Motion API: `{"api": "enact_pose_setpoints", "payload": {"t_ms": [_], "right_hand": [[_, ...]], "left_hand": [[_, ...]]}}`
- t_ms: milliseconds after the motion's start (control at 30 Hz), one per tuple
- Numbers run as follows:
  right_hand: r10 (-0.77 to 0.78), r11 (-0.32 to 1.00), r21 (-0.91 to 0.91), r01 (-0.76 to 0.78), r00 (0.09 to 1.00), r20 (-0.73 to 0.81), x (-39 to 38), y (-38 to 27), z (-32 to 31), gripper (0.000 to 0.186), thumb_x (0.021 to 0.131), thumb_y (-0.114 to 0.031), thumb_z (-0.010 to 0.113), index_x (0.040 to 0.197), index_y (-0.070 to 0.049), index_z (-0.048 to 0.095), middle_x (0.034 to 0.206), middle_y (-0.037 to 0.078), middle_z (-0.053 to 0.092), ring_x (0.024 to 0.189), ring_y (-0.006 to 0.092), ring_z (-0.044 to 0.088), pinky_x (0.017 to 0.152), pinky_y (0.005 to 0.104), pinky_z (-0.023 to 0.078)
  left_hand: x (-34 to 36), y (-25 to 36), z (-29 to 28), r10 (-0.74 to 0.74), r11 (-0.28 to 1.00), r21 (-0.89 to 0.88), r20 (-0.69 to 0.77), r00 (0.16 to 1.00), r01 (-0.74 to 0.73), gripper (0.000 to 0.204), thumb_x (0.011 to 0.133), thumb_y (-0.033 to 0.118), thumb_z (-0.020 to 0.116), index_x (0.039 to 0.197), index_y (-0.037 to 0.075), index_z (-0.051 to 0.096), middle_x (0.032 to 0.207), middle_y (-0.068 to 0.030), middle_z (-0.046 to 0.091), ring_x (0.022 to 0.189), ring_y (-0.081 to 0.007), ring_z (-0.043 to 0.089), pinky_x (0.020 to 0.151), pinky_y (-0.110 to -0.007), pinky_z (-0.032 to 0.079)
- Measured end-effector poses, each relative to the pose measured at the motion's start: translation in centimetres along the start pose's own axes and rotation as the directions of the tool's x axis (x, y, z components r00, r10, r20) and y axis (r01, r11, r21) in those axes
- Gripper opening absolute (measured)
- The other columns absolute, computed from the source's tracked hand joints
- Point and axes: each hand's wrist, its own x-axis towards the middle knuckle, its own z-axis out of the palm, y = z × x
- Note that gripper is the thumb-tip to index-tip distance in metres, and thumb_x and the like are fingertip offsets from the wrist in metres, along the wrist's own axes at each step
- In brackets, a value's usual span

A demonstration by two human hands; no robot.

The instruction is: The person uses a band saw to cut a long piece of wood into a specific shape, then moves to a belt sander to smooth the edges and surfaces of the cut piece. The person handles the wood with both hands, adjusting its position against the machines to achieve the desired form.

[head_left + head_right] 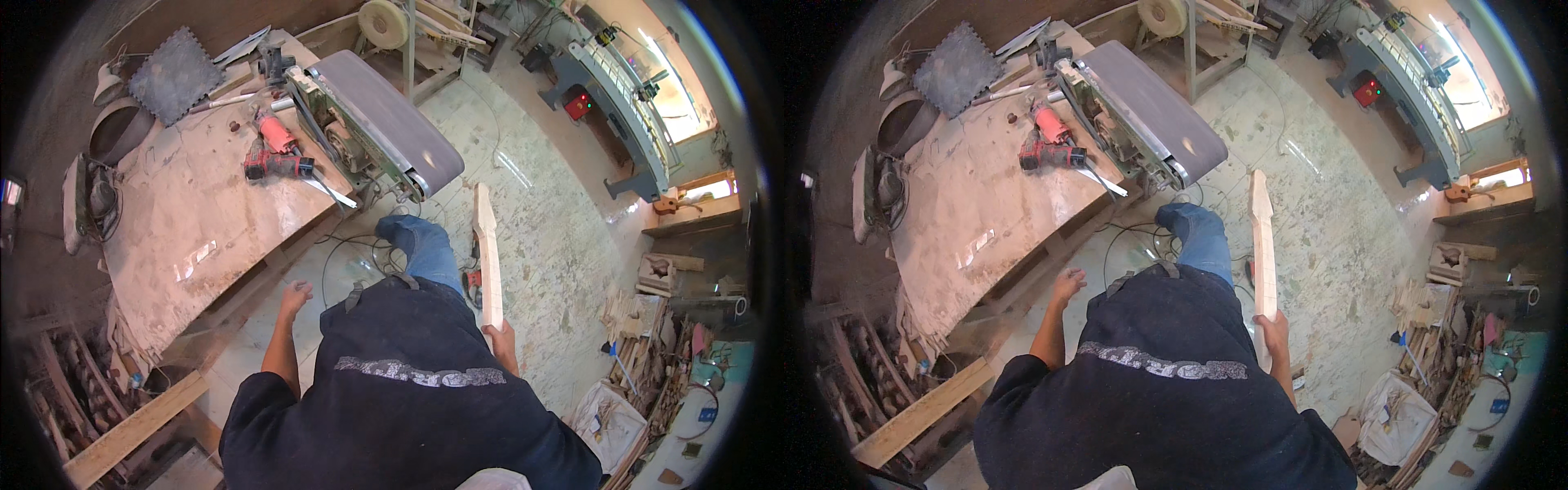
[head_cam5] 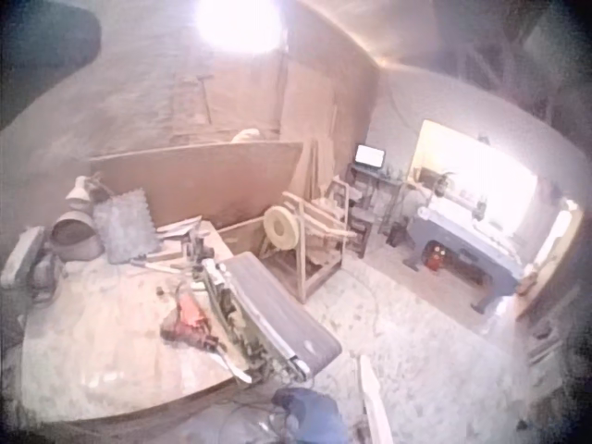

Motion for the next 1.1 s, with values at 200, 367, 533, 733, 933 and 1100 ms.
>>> {"api": "enact_pose_setpoints", "payload": {"t_ms": [200, 367, 533, 733, 933, 1100], "right_hand": [[-0.233, 0.954, -0.229, 0.192, 0.958, -0.166, 1.7, -2.9, -4.6, 0.054, 0.068, -0.028, 0.082, 0.112, 0.001, 0.068, 0.101, 0.020, 0.073, 0.092, 0.0340, 0.070, 0.084, 0.0427, 0.053], [-0.388, 0.809, -0.542, 0.226, 0.899, -0.203, -1.6, -14.5, -9.5, 0.056, 0.067, -0.031, 0.086, 0.111, -0.003, 0.065, 0.095, 0.022, 0.073, 0.089, 0.0430, 0.070, 0.080, 0.0481, 0.055], [-0.616, 0.677, -0.600, 0.427, 0.774, -0.144, -2.6, -21.2, -12.1, 0.056, 0.066, -0.030, 0.087, 0.110, -0.003, 0.064, 0.091, 0.022, 0.071, 0.086, 0.0437, 0.069, 0.076, 0.0496, 0.054], [-0.822, 0.379, -0.689, 0.617, 0.566, 0.054, 0.1, -25.8, -12.9, 0.060, 0.064, -0.029, 0.086, 0.115, -0.006, 0.065, 0.095, 0.019, 0.069, 0.089, 0.0396, 0.068, 0.077, 0.0491, 0.054], [-0.872, 0.189, -0.779, 0.597, 0.467, 0.146, 0.4, -27.5, -12.4, 0.068, 0.064, -0.028, 0.085, 0.125, -0.009, 0.062, 0.096, 0.015, 0.064, 0.087, 0.0375, 0.066, 0.075, 0.0473, 0.054], [-0.897, 0.028, -0.865, 0.500, 0.394, 0.199, -0.5, -28.2, -11.7, 0.073, 0.066, -0.029, 0.085, 0.133, -0.010, 0.060, 0.096, 0.014, 0.061, 0.085, 0.0354, 0.063, 0.073, 0.0455, 0.055]], "left_hand": [[-0.6, 1.4, 1.5, 0.101, 0.957, -0.250, -0.178, 0.979, -0.144, 0.037, 0.097, 0.026, 0.071, 0.117, -0.006, 0.069, 0.105, -0.0160, 0.074, 0.077, -0.0209, 0.073, 0.068, -0.029, 0.056], [-1.9, 10.5, -2.1, 0.319, 0.891, -0.122, -0.519, 0.793, -0.438, 0.031, 0.101, 0.026, 0.067, 0.102, -0.005, 0.073, 0.089, -0.0110, 0.074, 0.072, -0.0149, 0.069, 0.069, -0.028, 0.054], [-6.0, 30.3, -1.6, 0.676, 0.543, -0.055, -0.563, 0.475, -0.838, 0.026, 0.102, 0.020, 0.066, 0.101, -0.005, 0.073, 0.090, -0.0088, 0.074, 0.084, -0.0124, 0.067, 0.077, -0.028, 0.053], [-7.6, 47.8, 2.1, 0.865, 0.314, 0.124, -0.445, 0.230, -0.941, 0.032, 0.100, 0.027, 0.066, 0.110, -0.001, 0.075, 0.097, -0.0114, 0.075, 0.088, -0.0148, 0.067, 0.082, -0.030, 0.052], [-0.8, 54.7, 5.0, 0.878, 0.472, 0.314, -0.252, 0.407, -0.824, 0.055, 0.098, 0.050, 0.059, 0.131, 0.006, 0.068, 0.126, -0.0182, 0.072, 0.119, -0.0332, 0.067, 0.102, -0.041, 0.051], [4.8, 56.1, 6.7, 0.849, 0.509, 0.443, -0.117, 0.516, -0.738, 0.060, 0.095, 0.052, 0.059, 0.136, 0.009, 0.066, 0.133, -0.0196, 0.068, 0.123, -0.0382, 0.064, 0.107, -0.045, 0.048]]}}
